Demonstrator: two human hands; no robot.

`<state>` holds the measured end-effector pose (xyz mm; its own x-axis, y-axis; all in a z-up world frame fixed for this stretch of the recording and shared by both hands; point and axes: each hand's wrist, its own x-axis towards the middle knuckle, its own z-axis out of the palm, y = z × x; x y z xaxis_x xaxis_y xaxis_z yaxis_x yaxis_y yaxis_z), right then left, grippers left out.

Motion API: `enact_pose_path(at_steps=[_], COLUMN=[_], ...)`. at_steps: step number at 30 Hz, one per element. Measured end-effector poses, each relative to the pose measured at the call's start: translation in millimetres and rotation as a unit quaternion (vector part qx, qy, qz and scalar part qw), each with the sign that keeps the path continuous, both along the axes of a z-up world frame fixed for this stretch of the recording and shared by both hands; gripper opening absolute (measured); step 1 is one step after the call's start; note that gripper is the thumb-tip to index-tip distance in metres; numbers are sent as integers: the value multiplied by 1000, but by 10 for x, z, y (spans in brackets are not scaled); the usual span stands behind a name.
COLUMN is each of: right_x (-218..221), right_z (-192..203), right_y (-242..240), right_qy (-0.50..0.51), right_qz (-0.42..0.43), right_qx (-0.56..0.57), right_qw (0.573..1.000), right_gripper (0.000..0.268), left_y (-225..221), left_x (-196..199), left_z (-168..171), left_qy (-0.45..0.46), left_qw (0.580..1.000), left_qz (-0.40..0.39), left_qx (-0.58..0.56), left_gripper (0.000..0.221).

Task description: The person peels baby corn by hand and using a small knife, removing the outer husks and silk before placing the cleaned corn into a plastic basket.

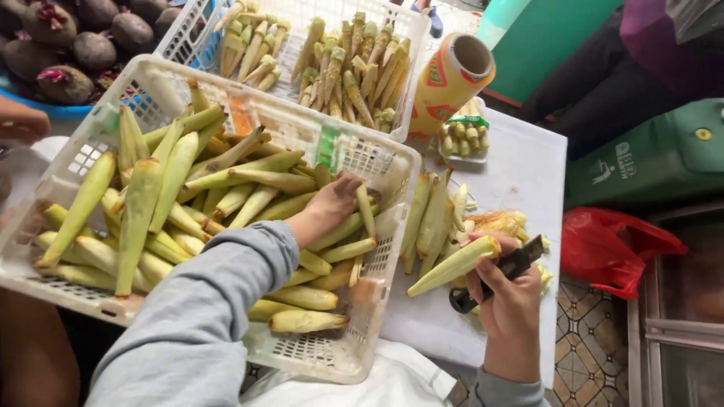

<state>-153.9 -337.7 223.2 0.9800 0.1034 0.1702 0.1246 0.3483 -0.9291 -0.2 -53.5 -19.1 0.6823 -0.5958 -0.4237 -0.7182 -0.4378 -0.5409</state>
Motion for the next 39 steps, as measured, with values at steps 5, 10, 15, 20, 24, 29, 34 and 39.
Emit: enact_pose_path(at_steps=[5,10,15,20,24,29,34,39], right_x=[2,13,24,83,93,84,96,134], right_z=[-69,-68,-33,-223,-250,-202,-190,-226], right_y=[-64,-35,22,-69,-86,-71,-80,-99], right_qy=[12,40,35,10,-7,-8,-16,-9], right_qz=[-24,-43,-28,-14,-44,-47,-51,-58], right_qx=[-1,-3,13,28,8,1,-4,0], right_qw=[1000,998,999,999,999,999,999,998], right_gripper=[32,38,33,30,36,36,36,35], left_y=[216,295,202,210,250,397,591,625], left_x=[-322,-483,-635,-543,-454,-456,-466,-773], left_z=[885,1348,1562,1564,1375,1521,1731,2273], left_qy=[-156,-246,-77,109,186,196,247,265], left_qw=[984,920,691,471,245,221,210,-69], left_qz=[-20,35,298,487,430,369,260,282], left_qx=[-81,-303,-654,-727,-849,-881,-910,-920], left_gripper=[20,14,8,24,35,28,29,40])
